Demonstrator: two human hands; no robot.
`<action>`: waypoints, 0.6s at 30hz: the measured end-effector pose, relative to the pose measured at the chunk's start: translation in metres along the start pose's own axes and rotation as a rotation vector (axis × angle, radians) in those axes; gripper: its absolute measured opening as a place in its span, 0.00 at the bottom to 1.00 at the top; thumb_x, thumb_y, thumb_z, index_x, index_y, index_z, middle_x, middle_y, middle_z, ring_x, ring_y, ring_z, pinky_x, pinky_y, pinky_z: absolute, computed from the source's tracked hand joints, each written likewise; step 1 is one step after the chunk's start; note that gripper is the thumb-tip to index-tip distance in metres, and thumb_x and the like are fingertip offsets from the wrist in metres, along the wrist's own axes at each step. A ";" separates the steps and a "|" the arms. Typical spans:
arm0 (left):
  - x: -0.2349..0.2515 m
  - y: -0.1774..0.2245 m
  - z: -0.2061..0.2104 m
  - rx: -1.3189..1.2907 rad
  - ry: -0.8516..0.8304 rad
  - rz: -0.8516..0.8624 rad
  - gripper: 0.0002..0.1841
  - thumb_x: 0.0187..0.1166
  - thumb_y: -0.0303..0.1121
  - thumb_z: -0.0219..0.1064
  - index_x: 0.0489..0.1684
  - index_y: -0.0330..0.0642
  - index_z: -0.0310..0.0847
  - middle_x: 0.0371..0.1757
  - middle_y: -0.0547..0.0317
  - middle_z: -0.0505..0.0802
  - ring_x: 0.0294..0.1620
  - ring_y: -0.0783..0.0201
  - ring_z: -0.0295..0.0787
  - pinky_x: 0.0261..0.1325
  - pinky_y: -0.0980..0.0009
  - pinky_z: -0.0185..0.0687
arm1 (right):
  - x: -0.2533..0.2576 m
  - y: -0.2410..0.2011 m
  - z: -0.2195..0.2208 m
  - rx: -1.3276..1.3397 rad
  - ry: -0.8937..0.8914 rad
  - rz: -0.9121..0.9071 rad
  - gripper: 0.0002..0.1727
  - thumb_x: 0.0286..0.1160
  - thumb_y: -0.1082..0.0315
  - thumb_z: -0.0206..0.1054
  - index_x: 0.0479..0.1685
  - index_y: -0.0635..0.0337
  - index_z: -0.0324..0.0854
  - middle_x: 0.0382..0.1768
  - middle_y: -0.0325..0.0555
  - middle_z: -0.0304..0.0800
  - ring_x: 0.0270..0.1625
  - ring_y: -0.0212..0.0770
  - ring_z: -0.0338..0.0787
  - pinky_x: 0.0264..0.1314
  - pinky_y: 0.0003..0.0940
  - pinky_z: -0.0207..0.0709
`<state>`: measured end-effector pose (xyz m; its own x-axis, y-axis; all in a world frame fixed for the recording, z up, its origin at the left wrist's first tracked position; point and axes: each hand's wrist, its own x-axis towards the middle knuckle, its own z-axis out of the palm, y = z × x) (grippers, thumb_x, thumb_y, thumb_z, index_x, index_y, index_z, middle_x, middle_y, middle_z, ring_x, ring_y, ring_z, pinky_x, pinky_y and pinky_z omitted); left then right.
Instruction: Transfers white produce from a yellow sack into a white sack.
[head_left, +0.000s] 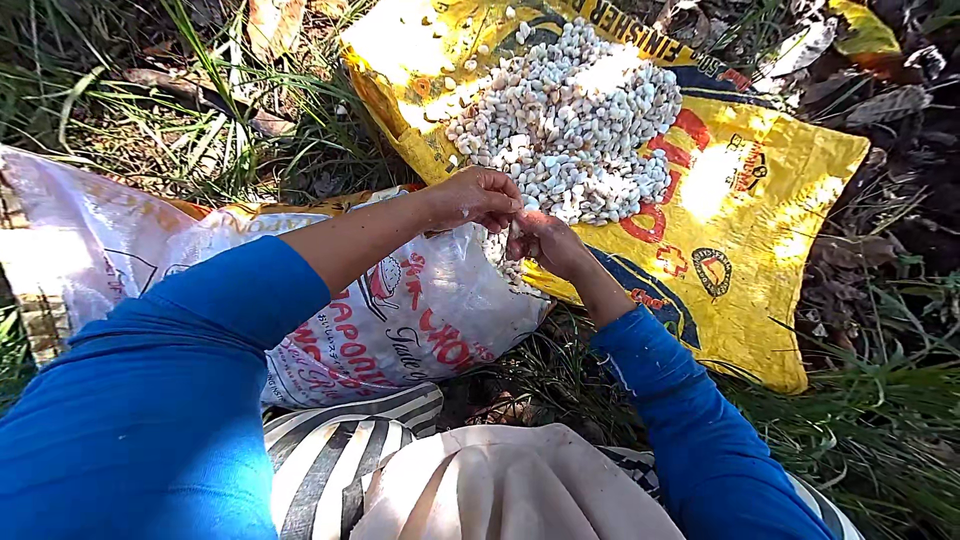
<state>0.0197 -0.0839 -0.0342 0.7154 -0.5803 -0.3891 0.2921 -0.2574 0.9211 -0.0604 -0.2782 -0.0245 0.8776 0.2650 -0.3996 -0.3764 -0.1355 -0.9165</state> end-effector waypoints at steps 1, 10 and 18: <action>0.000 0.001 0.002 0.034 0.021 0.006 0.05 0.86 0.23 0.60 0.48 0.34 0.80 0.37 0.60 0.89 0.34 0.71 0.88 0.43 0.75 0.88 | 0.000 0.001 0.000 0.026 0.020 0.045 0.21 0.97 0.57 0.43 0.44 0.62 0.77 0.24 0.36 0.80 0.26 0.23 0.82 0.33 0.17 0.77; 0.013 -0.001 0.006 0.274 -0.013 -0.164 0.09 0.83 0.19 0.60 0.57 0.30 0.79 0.44 0.48 0.86 0.38 0.65 0.86 0.46 0.70 0.85 | 0.058 0.042 -0.059 0.100 -0.009 0.234 0.16 0.95 0.58 0.49 0.52 0.58 0.80 0.27 0.32 0.82 0.24 0.25 0.81 0.30 0.19 0.78; 0.018 0.013 0.031 0.594 0.119 0.151 0.15 0.81 0.30 0.72 0.54 0.25 0.78 0.43 0.40 0.89 0.43 0.51 0.89 0.54 0.53 0.84 | 0.000 0.013 -0.011 0.449 0.119 0.136 0.29 0.95 0.42 0.39 0.72 0.54 0.70 0.51 0.41 0.85 0.46 0.33 0.90 0.50 0.30 0.86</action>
<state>0.0170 -0.1220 -0.0299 0.7969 -0.5629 -0.2195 -0.1963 -0.5849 0.7870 -0.0618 -0.2907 -0.0366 0.8297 0.1585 -0.5352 -0.5578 0.2716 -0.7843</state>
